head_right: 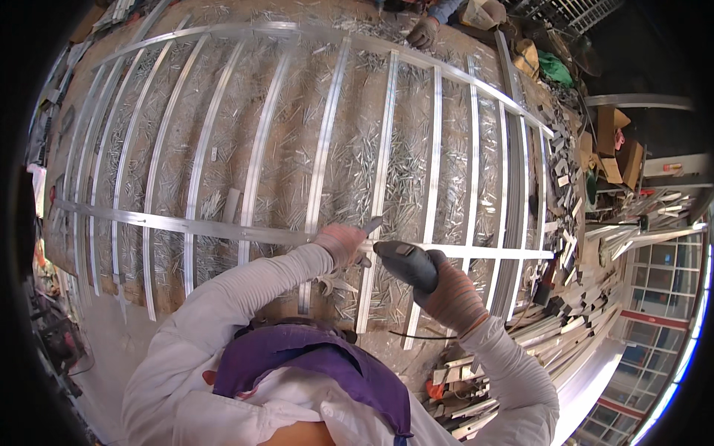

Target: The person uses a power drill to fasten metal bars onto a metal frame structure. They position the bars and drive screws at multiple points along the frame. A second person is visible in the background working on a similar structure.

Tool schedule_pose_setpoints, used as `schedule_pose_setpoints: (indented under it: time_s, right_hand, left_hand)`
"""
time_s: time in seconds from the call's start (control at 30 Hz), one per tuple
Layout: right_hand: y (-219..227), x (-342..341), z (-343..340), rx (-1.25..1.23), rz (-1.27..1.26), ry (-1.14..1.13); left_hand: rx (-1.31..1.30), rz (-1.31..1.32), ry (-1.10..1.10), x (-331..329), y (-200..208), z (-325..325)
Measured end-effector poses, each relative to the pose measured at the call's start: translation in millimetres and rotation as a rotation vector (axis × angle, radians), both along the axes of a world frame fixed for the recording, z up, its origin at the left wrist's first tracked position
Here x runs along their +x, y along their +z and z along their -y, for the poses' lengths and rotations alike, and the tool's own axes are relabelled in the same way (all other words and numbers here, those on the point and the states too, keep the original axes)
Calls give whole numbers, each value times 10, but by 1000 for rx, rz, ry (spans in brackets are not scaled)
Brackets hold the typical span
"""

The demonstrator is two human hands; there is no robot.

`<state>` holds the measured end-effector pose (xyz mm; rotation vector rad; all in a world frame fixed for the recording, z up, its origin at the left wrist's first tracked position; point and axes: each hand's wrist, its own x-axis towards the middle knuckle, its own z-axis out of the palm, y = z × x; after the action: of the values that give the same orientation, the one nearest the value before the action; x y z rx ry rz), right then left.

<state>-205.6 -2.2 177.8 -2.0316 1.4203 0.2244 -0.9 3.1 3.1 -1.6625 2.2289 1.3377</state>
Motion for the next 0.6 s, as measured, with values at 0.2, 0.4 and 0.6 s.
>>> schedule_pose_setpoints:
  time_s: [0.2,0.4,0.6]
  right_hand:
    - [10,41,19,-46,-65,90]
    - [35,64,118,37,1,26]
    - [100,126,135,12,-54,69]
  left_hand:
    - [-10,-9,18,-20,-211,-36]
    - [-61,-83,11,30,-96,-12]
    - [-1,-71,-1,58,3,16]
